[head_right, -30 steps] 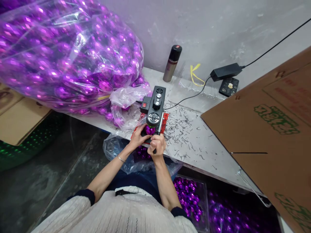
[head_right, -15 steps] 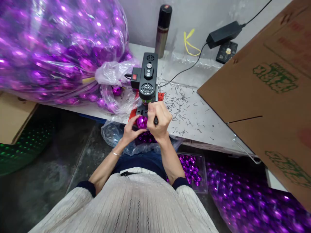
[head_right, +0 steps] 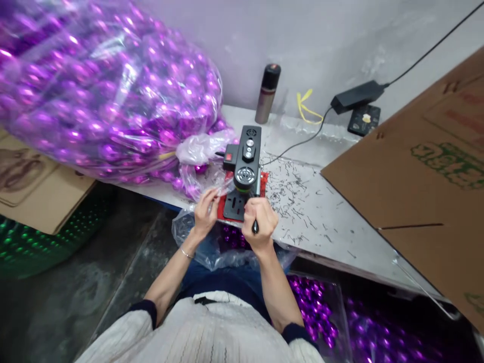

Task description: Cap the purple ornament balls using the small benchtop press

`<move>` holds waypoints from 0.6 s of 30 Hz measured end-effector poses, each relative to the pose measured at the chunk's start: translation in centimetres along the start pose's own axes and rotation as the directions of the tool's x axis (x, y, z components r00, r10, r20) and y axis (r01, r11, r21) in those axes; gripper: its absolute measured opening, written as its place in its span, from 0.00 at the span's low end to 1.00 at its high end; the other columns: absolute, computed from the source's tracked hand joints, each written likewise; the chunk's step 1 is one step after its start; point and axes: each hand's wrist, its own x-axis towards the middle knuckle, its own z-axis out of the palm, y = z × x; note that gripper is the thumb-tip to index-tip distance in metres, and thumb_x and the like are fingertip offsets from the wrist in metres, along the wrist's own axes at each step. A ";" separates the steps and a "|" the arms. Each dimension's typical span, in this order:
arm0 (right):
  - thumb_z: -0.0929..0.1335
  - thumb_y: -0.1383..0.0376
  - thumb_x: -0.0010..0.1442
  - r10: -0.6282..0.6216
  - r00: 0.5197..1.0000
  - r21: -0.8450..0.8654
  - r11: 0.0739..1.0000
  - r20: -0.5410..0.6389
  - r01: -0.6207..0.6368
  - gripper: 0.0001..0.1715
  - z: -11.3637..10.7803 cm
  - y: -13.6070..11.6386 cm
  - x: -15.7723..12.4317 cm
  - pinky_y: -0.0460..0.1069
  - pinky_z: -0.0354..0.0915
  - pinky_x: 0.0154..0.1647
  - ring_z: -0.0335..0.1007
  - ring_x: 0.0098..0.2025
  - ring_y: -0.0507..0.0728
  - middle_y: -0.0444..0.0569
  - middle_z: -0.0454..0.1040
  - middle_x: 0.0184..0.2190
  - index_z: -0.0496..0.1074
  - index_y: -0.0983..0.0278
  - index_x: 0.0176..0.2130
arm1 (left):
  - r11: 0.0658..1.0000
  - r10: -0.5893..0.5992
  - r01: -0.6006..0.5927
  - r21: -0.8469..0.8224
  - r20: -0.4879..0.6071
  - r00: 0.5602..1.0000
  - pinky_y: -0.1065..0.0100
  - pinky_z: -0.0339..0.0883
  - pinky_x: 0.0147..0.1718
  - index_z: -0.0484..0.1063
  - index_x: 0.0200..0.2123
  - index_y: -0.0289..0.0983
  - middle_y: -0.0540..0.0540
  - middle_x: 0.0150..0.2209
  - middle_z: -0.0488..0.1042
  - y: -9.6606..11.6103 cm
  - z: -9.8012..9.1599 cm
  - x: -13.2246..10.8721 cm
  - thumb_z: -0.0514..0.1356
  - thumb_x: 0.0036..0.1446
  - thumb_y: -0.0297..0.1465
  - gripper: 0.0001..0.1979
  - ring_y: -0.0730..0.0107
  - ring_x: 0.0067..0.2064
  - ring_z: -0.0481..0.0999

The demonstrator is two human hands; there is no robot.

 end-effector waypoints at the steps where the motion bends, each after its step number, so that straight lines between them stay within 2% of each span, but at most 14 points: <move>1: 0.61 0.73 0.67 -0.004 1.000 0.001 1.000 -0.008 0.004 0.14 0.1 0.1 -0.1 0.49 0.62 0.31 0.67 0.28 0.52 0.44 0.71 0.26 0.65 0.60 0.30 | 0.998 -0.038 0.039 0.046 -0.022 0.999 0.55 0.72 0.61 0.74 0.57 0.38 0.38 0.56 0.78 -0.9 0.0 2.2 0.52 0.71 0.30 0.16 0.59 0.59 0.77; 3: 0.62 0.73 0.66 -0.009 1.000 0.005 1.000 -0.020 0.009 0.15 0.2 0.2 -0.2 0.49 0.62 0.30 0.68 0.28 0.52 0.43 0.71 0.25 0.65 0.60 0.29 | 0.978 -0.152 0.152 0.145 -0.009 0.988 0.49 0.68 0.63 0.76 0.55 0.37 0.36 0.55 0.78 -3.2 0.2 6.1 0.52 0.68 0.26 0.17 0.53 0.60 0.76; 5: 0.62 0.73 0.65 -0.011 1.000 0.012 1.000 -0.023 0.011 0.15 0.3 0.3 -0.2 0.49 0.62 0.30 0.68 0.28 0.52 0.43 0.71 0.25 0.65 0.60 0.28 | 0.933 -0.289 0.274 0.234 0.032 0.957 0.41 0.63 0.64 0.77 0.52 0.34 0.32 0.54 0.78 -5.4 0.6 8.9 0.55 0.63 0.24 0.16 0.43 0.62 0.73; 7: 0.62 0.74 0.64 -0.012 1.000 0.015 1.000 -0.020 0.012 0.15 0.3 0.2 -0.2 0.49 0.62 0.30 0.68 0.27 0.52 0.43 0.71 0.25 0.65 0.60 0.28 | 0.898 -0.377 0.354 0.263 0.043 0.925 0.35 0.58 0.65 0.78 0.49 0.32 0.29 0.54 0.78 -7.3 1.2 10.3 0.58 0.59 0.23 0.16 0.35 0.64 0.69; 9: 0.62 0.74 0.64 -0.017 1.000 0.013 1.000 -0.017 0.017 0.14 0.3 0.0 -0.1 0.49 0.62 0.30 0.68 0.27 0.52 0.43 0.71 0.25 0.65 0.60 0.28 | 0.907 -0.383 0.370 0.203 0.027 0.923 0.34 0.55 0.66 0.78 0.48 0.33 0.29 0.53 0.78 -8.5 1.6 10.8 0.58 0.57 0.23 0.16 0.35 0.65 0.68; 12: 0.62 0.76 0.64 -0.029 0.999 0.013 0.999 -0.014 0.030 0.14 0.4 -0.1 0.0 0.48 0.62 0.30 0.67 0.27 0.51 0.43 0.70 0.25 0.64 0.60 0.29 | 0.921 -0.374 0.366 0.135 0.032 0.927 0.39 0.55 0.67 0.77 0.46 0.32 0.29 0.52 0.79 -9.0 1.4 11.2 0.59 0.57 0.24 0.14 0.38 0.65 0.69; 13: 0.62 0.76 0.64 -0.033 0.999 0.014 0.999 -0.017 0.033 0.15 0.4 -0.1 0.0 0.48 0.62 0.30 0.67 0.28 0.51 0.43 0.70 0.25 0.64 0.60 0.29 | 0.907 -0.401 0.388 0.163 0.054 0.914 0.40 0.57 0.66 0.77 0.46 0.32 0.28 0.53 0.79 -8.9 1.1 11.3 0.60 0.57 0.25 0.14 0.37 0.65 0.69; 16: 0.62 0.76 0.63 -0.036 0.999 0.017 0.999 -0.026 0.037 0.15 0.5 0.0 -0.1 0.47 0.63 0.29 0.68 0.28 0.51 0.43 0.70 0.25 0.64 0.60 0.29 | 0.830 -0.529 0.475 0.294 0.140 0.837 0.42 0.64 0.62 0.76 0.47 0.30 0.25 0.54 0.77 -8.2 0.0 12.0 0.66 0.55 0.32 0.17 0.33 0.63 0.72; 18: 0.62 0.76 0.63 -0.037 0.999 0.017 0.999 -0.025 0.037 0.14 0.6 0.1 -0.1 0.47 0.62 0.29 0.68 0.28 0.51 0.43 0.70 0.25 0.64 0.60 0.29 | 0.830 -0.549 0.502 0.242 0.195 0.813 0.44 0.67 0.60 0.75 0.49 0.30 0.26 0.54 0.77 -7.4 -0.7 12.1 0.71 0.52 0.35 0.23 0.35 0.61 0.74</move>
